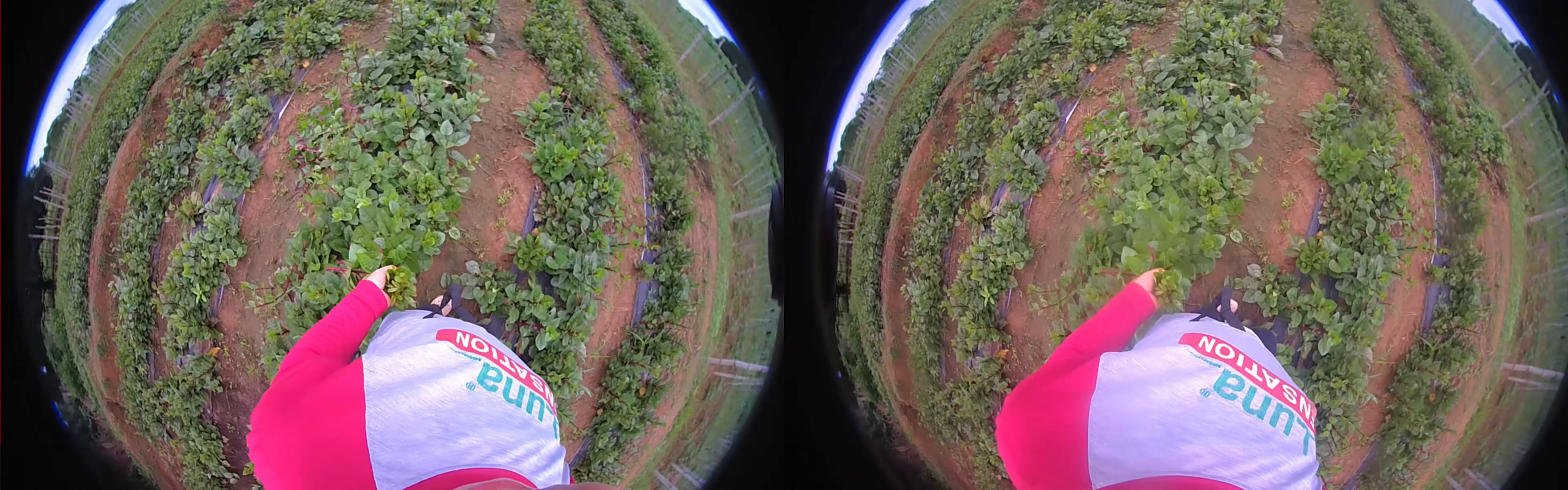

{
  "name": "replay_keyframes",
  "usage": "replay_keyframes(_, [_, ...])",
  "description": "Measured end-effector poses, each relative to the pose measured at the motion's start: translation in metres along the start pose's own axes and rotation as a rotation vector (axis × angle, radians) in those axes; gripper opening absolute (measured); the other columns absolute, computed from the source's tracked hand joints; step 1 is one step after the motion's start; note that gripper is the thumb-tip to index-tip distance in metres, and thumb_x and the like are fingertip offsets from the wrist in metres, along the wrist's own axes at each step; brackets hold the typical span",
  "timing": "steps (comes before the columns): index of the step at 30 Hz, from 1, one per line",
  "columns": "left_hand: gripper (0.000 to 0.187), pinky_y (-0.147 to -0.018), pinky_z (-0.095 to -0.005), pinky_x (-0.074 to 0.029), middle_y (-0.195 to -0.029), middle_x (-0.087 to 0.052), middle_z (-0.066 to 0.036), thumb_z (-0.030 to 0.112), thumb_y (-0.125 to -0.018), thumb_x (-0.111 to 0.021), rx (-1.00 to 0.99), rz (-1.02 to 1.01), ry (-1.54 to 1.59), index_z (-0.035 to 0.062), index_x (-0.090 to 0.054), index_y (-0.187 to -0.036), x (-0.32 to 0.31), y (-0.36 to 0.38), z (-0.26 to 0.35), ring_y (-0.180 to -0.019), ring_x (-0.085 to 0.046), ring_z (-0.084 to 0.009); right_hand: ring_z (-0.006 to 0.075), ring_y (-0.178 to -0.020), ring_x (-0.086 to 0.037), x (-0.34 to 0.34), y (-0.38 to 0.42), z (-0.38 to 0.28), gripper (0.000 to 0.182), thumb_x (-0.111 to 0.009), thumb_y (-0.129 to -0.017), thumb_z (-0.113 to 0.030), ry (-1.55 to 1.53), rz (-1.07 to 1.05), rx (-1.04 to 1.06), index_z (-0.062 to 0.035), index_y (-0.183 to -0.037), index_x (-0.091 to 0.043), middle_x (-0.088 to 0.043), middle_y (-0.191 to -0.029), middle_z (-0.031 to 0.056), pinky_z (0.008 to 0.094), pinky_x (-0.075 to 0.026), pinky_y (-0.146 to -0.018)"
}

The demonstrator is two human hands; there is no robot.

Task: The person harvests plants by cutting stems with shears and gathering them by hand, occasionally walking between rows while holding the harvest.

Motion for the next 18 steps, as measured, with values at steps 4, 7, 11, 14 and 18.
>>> replay_keyframes(4, [0.019, -0.065, -0.0419, -0.048, -0.079, -0.065, -0.002, 0.027, -0.087, -0.049, -0.053, -0.014, -0.049, 0.0137, -0.062, -0.082, -0.007, -0.013, 0.012, -0.068, -0.061, -0.0233, 0.0236, -0.088, -0.067, 0.028, -0.058, -0.066, 0.040, -0.073, -0.068, -0.029, 0.066, -0.053, 0.072, -0.0013, -0.097, -0.068, -0.068, -0.097, 0.0173, 0.0333, -0.050, -0.079])
replay_keyframes(7, [0.021, -0.068, -0.0421, -0.049, -0.081, -0.066, -0.003, 0.029, -0.087, -0.050, -0.076, -0.032, 0.083, 0.0132, -0.063, -0.083, -0.016, -0.027, 0.023, -0.071, -0.061, -0.0245, 0.0197, -0.086, -0.067, 0.035, -0.121, -0.098, 0.037, -0.072, -0.070, -0.024, 0.219, -0.087, 0.134, -0.0008, -0.099, -0.068, -0.069, -0.096, 0.0155, 0.0320, -0.050, -0.078])
replay_keyframes(11, [0.025, -0.074, -0.0434, -0.050, -0.085, -0.067, -0.004, 0.030, -0.089, -0.049, -0.052, -0.048, 0.265, 0.0115, -0.066, -0.090, -0.046, -0.035, 0.027, -0.078, -0.062, -0.0260, 0.0198, -0.086, -0.067, 0.042, -0.176, -0.151, 0.037, -0.074, -0.070, -0.026, 0.250, -0.095, 0.205, -0.0024, -0.098, -0.068, -0.069, -0.093, 0.0166, 0.0327, -0.050, -0.077])
replay_keyframes(14, [0.028, -0.071, -0.0432, -0.050, -0.086, -0.067, -0.003, 0.032, -0.090, -0.046, -0.087, 0.040, 0.383, 0.0122, -0.066, -0.091, -0.057, -0.051, 0.039, -0.077, -0.062, -0.0251, 0.0211, -0.086, -0.067, 0.050, -0.212, -0.189, 0.039, -0.074, -0.069, -0.027, 0.274, -0.109, 0.217, -0.0025, -0.099, -0.068, -0.069, -0.094, 0.0174, 0.0331, -0.050, -0.077])
replay_keyframes(18, [0.032, -0.071, -0.0400, -0.050, -0.091, -0.067, -0.001, 0.034, -0.093, -0.041, -0.159, 0.096, 0.277, 0.0148, -0.066, -0.093, -0.065, -0.051, 0.113, -0.081, -0.062, -0.0215, 0.0228, -0.087, -0.067, 0.054, -0.279, -0.219, 0.042, -0.075, -0.068, -0.029, 0.254, -0.122, 0.220, -0.0025, -0.099, -0.068, -0.068, -0.094, 0.0186, 0.0335, -0.050, -0.078])
Point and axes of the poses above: each hand's wrist, its own y-axis away from the middle knuckle, its own x-axis out of the back of the hand, z = x × y, the point moved 5 cm from there along -y, towards the middle knuckle
